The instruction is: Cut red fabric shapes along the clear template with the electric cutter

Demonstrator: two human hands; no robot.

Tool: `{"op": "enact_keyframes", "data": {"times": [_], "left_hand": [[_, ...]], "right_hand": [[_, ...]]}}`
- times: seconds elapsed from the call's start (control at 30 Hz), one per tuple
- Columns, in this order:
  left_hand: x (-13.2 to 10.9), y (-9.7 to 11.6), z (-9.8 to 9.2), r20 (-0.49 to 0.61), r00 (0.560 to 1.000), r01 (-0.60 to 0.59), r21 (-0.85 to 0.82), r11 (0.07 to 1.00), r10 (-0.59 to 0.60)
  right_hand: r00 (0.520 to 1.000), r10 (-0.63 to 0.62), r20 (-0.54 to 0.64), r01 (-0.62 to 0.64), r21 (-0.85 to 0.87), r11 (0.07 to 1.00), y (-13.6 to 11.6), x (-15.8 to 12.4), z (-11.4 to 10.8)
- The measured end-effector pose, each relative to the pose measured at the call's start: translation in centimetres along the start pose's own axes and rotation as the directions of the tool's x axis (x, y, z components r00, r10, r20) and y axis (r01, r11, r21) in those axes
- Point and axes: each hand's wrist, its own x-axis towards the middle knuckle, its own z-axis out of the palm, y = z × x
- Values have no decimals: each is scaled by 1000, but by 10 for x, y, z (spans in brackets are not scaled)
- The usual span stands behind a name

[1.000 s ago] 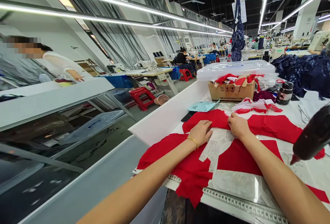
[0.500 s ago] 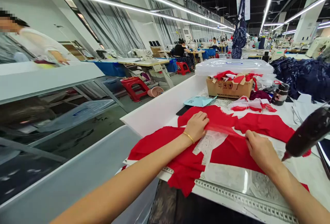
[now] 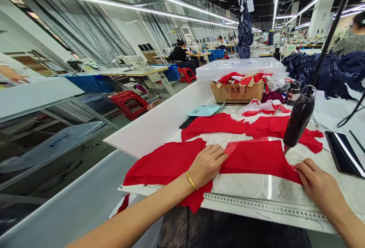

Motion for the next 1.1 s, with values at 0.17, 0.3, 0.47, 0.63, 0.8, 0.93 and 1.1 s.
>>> {"op": "enact_keyframes", "data": {"times": [0.17, 0.3, 0.47, 0.63, 0.8, 0.93, 1.1], "left_hand": [[4, 7, -1, 13, 1000, -22, -19, 1000, 22], [7, 11, 0, 19, 999, -33, -26, 999, 34], [9, 15, 2, 1, 999, -40, -25, 999, 40], [9, 16, 5, -26, 999, -35, -19, 999, 34], [6, 15, 7, -48, 998, -30, -20, 999, 29], [4, 15, 7, -54, 998, -22, -29, 999, 20], [4, 15, 8, -48, 999, -9, -35, 999, 7]], "right_hand": [[996, 89, 24, -90, 43, 995, 6, -15, -7], [989, 124, 77, -130, 85, 988, 9, -24, -12], [976, 175, 127, -187, 86, 979, 9, -35, -14], [975, 180, 129, -191, 77, 979, 8, -39, -15], [983, 165, 78, -172, 82, 982, 3, -34, -20], [982, 175, 75, -181, 81, 980, 1, -33, -24], [970, 212, 117, -217, 34, 976, 2, -38, -24]]}}
